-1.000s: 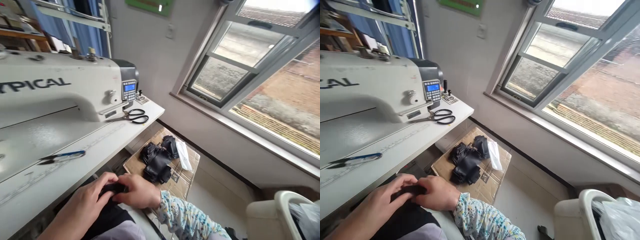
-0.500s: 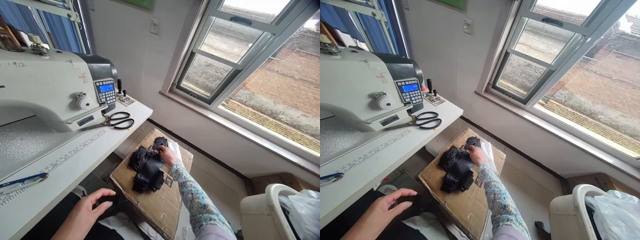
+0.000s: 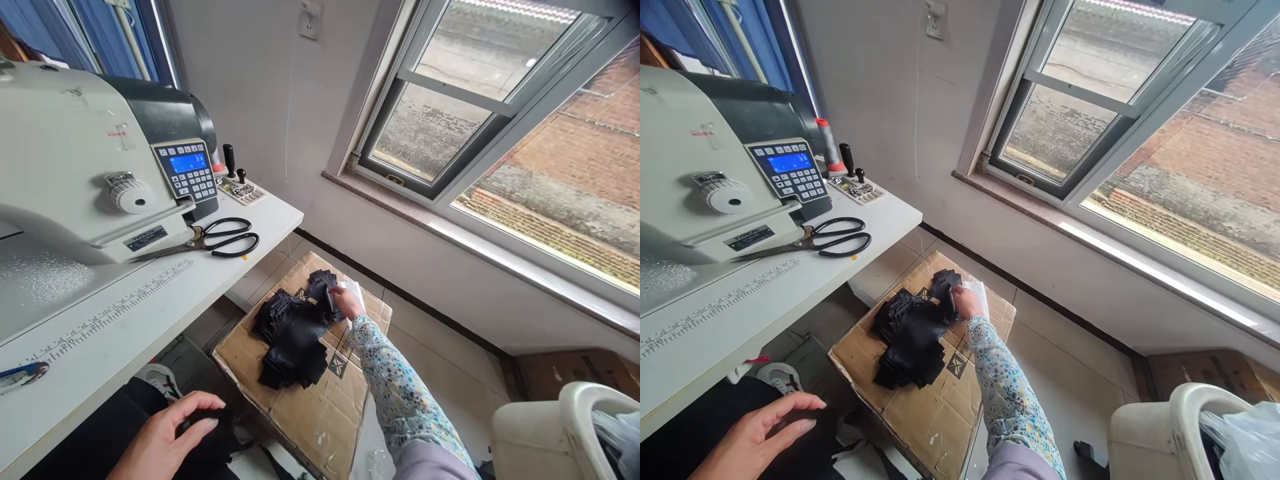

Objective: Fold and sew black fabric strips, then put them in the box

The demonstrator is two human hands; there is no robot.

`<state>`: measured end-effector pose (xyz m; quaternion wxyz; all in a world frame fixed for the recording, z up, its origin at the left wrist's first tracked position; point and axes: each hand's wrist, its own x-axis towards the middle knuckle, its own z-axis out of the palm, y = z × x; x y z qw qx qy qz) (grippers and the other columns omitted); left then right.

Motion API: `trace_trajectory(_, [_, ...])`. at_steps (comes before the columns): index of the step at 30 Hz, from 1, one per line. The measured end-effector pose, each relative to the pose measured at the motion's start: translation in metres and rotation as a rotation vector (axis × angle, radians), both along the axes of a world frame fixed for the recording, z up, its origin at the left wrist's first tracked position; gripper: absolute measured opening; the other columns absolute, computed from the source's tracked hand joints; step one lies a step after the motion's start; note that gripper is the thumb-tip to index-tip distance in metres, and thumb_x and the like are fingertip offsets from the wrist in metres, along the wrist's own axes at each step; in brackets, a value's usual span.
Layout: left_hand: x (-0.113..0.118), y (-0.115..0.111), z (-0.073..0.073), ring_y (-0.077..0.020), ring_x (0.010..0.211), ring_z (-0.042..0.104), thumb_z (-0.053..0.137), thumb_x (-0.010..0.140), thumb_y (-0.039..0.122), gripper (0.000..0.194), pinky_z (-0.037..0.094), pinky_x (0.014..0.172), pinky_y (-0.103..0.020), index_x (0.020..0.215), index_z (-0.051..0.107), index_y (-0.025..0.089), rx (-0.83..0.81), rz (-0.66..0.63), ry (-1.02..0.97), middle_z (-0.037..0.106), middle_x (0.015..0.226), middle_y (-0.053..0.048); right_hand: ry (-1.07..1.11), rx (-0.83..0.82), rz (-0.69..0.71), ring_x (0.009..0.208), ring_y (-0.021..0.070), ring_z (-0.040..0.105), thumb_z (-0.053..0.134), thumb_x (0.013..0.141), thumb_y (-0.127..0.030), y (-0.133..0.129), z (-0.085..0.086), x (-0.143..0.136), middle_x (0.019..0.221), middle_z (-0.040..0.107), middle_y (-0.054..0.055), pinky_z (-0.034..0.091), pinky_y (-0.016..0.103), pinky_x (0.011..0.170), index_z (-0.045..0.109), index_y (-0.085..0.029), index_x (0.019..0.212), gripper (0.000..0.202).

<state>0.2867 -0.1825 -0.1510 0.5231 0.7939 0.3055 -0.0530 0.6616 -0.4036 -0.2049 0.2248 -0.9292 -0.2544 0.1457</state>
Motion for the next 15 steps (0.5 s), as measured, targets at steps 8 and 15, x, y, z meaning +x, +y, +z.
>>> trace_trajectory(8, [0.004, -0.013, -0.013, -0.0251, 0.096, 0.076, 0.064, 0.077, 0.046, 0.028, 0.06, 0.088, -0.026, 0.091, 0.079, 0.028, 0.01, -0.058, 0.033, 0.081, 0.1, -0.001, 0.154, -0.029, -0.009, 0.113, 0.0249, 0.065, 0.066, 0.098, -0.036, 0.022, -0.019, 0.003, 0.13, 0.063, 0.008, 0.057, 0.042, 0.093, 0.062, -0.02, 0.128, 0.034])
trace_trajectory(15, [0.002, -0.014, -0.01, -0.0279, 0.096, 0.076, 0.063, 0.073, 0.048, 0.029, 0.06, 0.09, -0.031, 0.085, 0.08, 0.026, -0.031, -0.026, 0.057, 0.081, 0.095, -0.003, 0.282, 0.003, -0.189, 0.108, 0.0235, 0.066, 0.064, 0.099, -0.037, -0.004, -0.027, 0.031, 0.129, 0.063, 0.01, 0.058, 0.045, 0.091, 0.061, -0.017, 0.13, 0.037])
